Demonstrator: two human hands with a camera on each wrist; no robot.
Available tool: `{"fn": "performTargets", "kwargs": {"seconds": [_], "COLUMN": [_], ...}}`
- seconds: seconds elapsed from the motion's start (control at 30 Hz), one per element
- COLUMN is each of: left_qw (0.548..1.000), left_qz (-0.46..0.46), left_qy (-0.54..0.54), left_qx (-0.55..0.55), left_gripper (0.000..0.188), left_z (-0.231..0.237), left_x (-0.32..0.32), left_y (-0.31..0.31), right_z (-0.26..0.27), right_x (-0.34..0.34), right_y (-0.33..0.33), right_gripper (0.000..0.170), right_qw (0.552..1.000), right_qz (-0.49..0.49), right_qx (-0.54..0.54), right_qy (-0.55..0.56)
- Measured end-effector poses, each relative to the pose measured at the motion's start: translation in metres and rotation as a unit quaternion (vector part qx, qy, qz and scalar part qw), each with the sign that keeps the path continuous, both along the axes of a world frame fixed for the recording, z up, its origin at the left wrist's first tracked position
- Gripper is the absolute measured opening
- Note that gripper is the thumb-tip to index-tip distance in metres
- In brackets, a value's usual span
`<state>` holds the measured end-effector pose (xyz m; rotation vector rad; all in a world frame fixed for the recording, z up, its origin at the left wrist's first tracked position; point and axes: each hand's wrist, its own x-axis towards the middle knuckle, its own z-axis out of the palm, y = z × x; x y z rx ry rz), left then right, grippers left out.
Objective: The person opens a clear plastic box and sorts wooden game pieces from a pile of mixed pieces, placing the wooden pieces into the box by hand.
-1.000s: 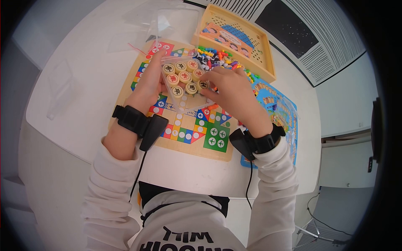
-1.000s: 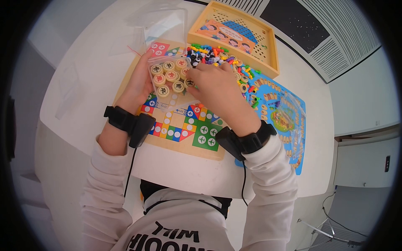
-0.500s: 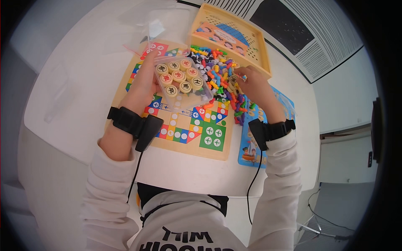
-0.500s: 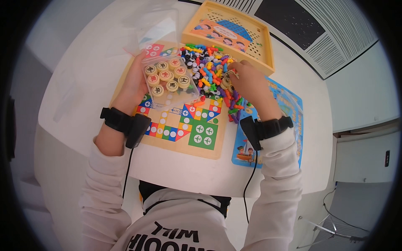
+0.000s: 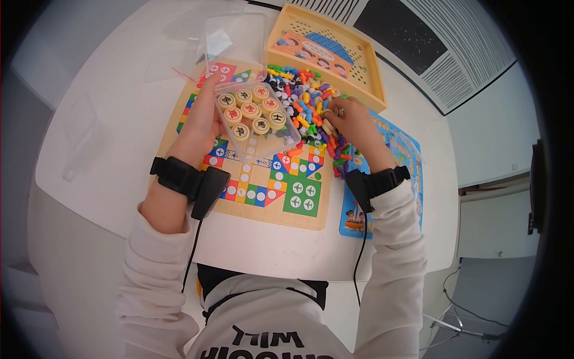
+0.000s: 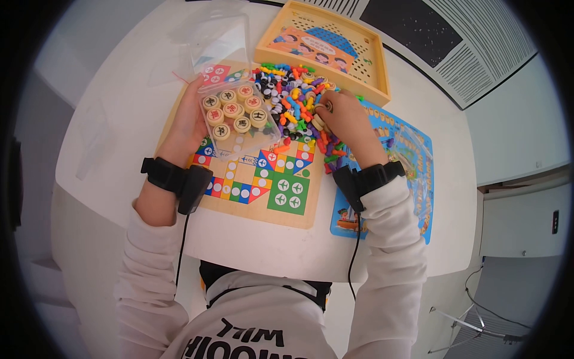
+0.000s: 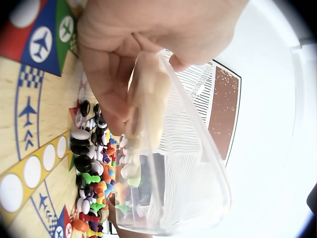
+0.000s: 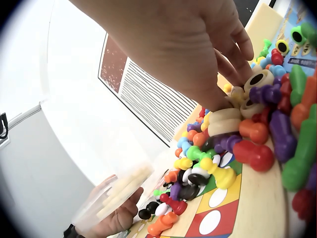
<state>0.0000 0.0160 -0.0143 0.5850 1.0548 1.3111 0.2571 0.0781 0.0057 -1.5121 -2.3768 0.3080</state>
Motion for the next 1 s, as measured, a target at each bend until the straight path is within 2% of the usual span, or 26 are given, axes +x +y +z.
{"fn": "performTargets", "kwargs": {"seconds": [0.1, 0.3, 0.4, 0.47, 0.5, 0.57, 0.6, 0.67, 0.7, 0.77, 0.8, 0.87, 1.0], "left_qw": [1.000, 1.000, 1.000, 1.000, 1.000, 1.000, 1.000, 1.000, 1.000, 1.000, 1.000, 1.000, 1.000], "left_qz": [-0.005, -0.001, 0.002, 0.005, 0.006, -0.004, -0.004, -0.001, -0.001, -0.006, -0.003, -0.001, -0.020], "left_qy": [0.000, -0.001, 0.002, 0.010, 0.010, 0.002, 0.003, 0.011, 0.011, 0.000, -0.001, -0.001, 0.011], "left_qx": [-0.004, -0.007, -0.001, -0.013, -0.014, -0.005, -0.005, -0.004, -0.004, -0.005, -0.005, -0.005, -0.016], "left_gripper": [0.058, 0.057, 0.058, 0.059, 0.059, 0.059, 0.059, 0.059, 0.059, 0.059, 0.059, 0.058, 0.052], "left_z": [0.001, -0.002, -0.004, -0.004, -0.005, -0.005, -0.005, -0.001, -0.002, -0.005, -0.007, -0.005, -0.002], "left_x": [-0.001, -0.002, -0.002, -0.002, -0.002, -0.002, -0.002, -0.002, -0.002, -0.004, -0.004, -0.003, -0.003], "left_y": [-0.001, 0.000, 0.001, 0.002, 0.002, 0.002, 0.001, -0.002, -0.002, 0.000, 0.001, 0.001, -0.002], "right_z": [-0.004, -0.002, 0.001, 0.021, 0.027, 0.036, 0.037, 0.037, 0.036, 0.033, 0.033, 0.031, 0.034], "right_x": [0.000, -0.002, -0.005, -0.021, -0.030, -0.049, -0.058, -0.075, -0.080, -0.087, -0.088, -0.087, -0.084], "right_y": [0.003, 0.002, -0.002, -0.015, -0.023, -0.038, -0.043, -0.052, -0.053, -0.055, -0.054, -0.053, -0.054], "right_gripper": [0.017, 0.019, 0.019, 0.020, 0.020, 0.021, 0.021, 0.021, 0.021, 0.022, 0.022, 0.023, 0.022], "right_qw": [1.000, 0.998, 0.994, 0.983, 0.983, 0.949, 0.949, 0.940, 0.939, 0.967, 0.967, 0.975, 0.979], "right_qz": [0.010, 0.004, -0.041, -0.014, -0.014, 0.104, 0.104, 0.188, 0.189, 0.182, 0.185, 0.198, 0.186], "right_qx": [0.023, -0.033, -0.002, -0.007, -0.008, -0.120, -0.120, -0.161, -0.162, -0.103, -0.103, -0.023, 0.000], "right_qy": [0.018, 0.053, 0.102, 0.183, 0.183, 0.272, 0.273, 0.236, 0.236, 0.146, 0.145, 0.100, 0.086]}}
